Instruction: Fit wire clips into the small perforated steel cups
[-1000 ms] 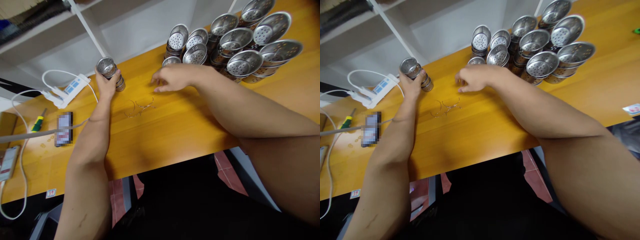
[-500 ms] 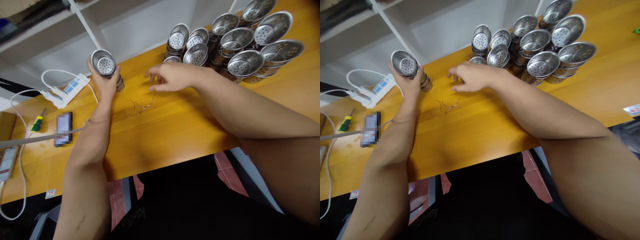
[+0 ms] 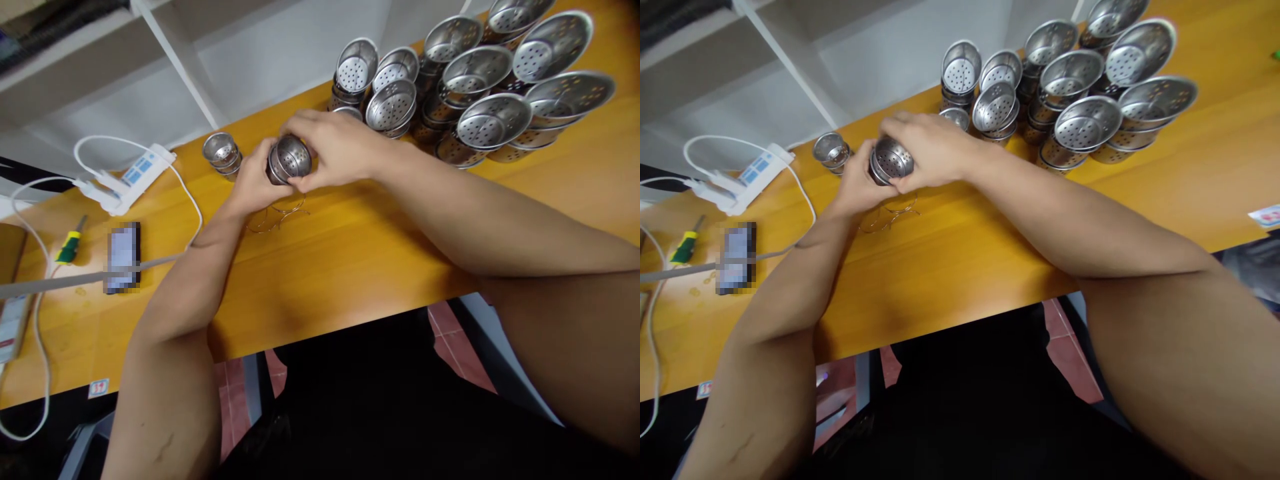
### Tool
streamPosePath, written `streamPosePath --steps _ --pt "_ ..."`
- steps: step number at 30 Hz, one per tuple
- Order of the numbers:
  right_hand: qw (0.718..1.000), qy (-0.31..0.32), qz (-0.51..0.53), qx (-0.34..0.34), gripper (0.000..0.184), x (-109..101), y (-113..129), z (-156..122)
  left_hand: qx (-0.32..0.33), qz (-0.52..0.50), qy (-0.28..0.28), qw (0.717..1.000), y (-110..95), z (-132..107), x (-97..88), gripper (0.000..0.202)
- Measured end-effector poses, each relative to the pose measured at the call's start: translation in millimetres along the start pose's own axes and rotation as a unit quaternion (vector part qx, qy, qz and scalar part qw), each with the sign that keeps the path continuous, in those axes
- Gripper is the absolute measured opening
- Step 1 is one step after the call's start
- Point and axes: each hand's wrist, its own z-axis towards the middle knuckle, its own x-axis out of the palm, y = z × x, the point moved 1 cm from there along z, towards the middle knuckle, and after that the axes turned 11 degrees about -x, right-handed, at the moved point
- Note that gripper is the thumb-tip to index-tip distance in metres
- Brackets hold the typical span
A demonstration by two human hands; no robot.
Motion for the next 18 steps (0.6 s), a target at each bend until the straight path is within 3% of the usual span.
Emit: streamPosePath --steps 6,9,13,15,18 --pt "0.998 0.012 -0.003 -0.063 0.07 -10.5 -4.5 -2.9 -0.007 -0.056 0.029 0.998 16.6 1.5 7.3 0.129" --pt "0.999 0.006 -0.021 -0.024 0.079 -18.1 -8.0 -6.1 -0.008 -0.057 -0.011 0.998 27.0 2.9 4.9 0.127" --pt "0.998 -0.059 0.015 0.026 0.084 -19.0 -18.8 -9.2 -0.047 -0.085 -0.066 0.993 36.3 1.1 -2.2 0.124" --pt "0.999 -0.038 0.027 0.023 0.08 -11.8 -26.3 -8.6 -0.083 -0.108 -0.075 0.988 37.7 -1.8 -4.5 0.122" --pt "0.998 0.053 0.006 0.032 0.075 4.8 -34.6 -5.4 -0.116 -0.134 -0.075 0.981 40.9 -4.9 -4.4 0.12"
